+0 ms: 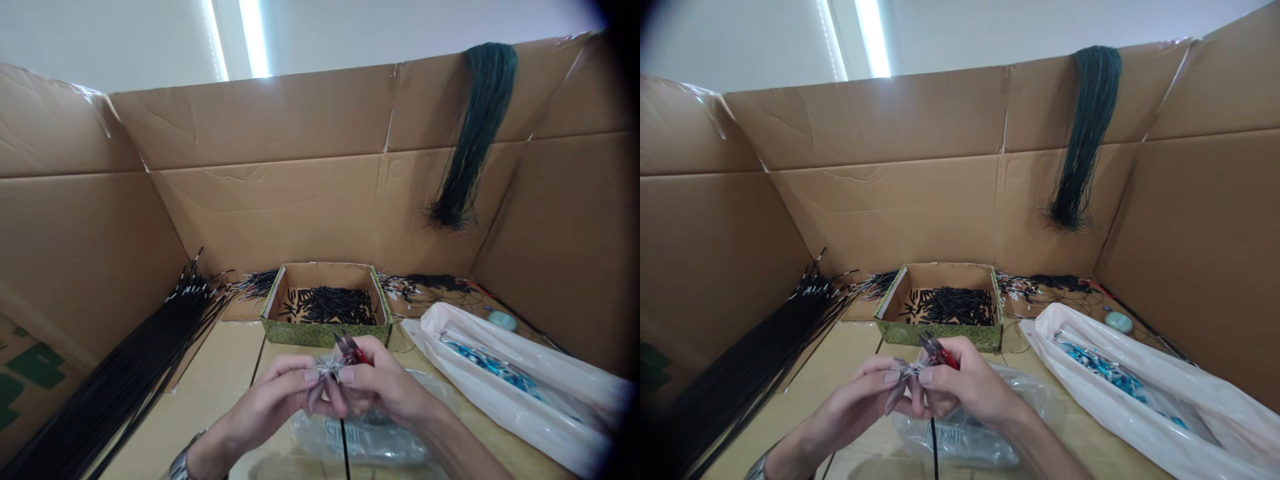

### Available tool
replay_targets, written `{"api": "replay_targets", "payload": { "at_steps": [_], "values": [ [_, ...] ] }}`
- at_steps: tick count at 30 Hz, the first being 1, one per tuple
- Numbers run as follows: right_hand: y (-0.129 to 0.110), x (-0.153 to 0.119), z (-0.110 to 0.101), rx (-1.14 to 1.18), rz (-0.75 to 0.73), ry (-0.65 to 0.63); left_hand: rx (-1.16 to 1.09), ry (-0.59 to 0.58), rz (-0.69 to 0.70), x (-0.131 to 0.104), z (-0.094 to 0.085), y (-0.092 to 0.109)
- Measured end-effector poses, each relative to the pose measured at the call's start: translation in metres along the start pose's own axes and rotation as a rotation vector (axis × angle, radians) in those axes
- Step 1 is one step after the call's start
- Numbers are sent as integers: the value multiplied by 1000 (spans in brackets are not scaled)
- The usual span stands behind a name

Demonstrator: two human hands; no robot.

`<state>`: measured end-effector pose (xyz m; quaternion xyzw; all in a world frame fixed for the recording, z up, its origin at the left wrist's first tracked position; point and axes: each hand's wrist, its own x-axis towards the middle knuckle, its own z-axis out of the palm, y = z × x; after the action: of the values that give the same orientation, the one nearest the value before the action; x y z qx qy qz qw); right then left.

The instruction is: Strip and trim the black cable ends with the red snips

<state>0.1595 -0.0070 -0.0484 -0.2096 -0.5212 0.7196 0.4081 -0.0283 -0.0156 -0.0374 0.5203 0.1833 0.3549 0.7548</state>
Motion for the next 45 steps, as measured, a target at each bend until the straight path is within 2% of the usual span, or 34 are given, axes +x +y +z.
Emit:
{"api": "replay_targets", "payload": {
  "at_steps": [4, 10, 19, 23, 29, 31, 34, 35, 37, 40, 45],
  "values": [
    [4, 4, -2, 30, 7, 73, 116, 26, -13, 2, -3, 0],
    [2, 3, 10, -201, -30, 214, 197, 44, -14, 2, -8, -8],
    [0, -2, 17, -279, -90, 221, 108, 92, -64, 1, -5, -12],
    [3, -3, 24, -132, -56, 242, 0, 119, -54, 1, 1, -12],
    [20, 2, 30, 164, -59, 416, -50, 231, -40, 3, 7, -22],
    [21, 4, 30, 206, -44, 420, 45, 213, -30, 4, 2, -19],
    [19, 4, 31, 220, -14, 378, 409, 137, -11, 1, -7, -5],
    [18, 4, 31, 215, -16, 376, 536, 144, 23, -1, -10, 1],
    [17, 3, 31, 209, -29, 390, 701, 245, 161, -5, -12, 10],
    [16, 3, 31, 209, -26, 398, 810, 415, 337, -9, -7, 14],
    [18, 2, 33, 198, -44, 316, 887, 450, 437, -4, 6, 9]
  ]
}}
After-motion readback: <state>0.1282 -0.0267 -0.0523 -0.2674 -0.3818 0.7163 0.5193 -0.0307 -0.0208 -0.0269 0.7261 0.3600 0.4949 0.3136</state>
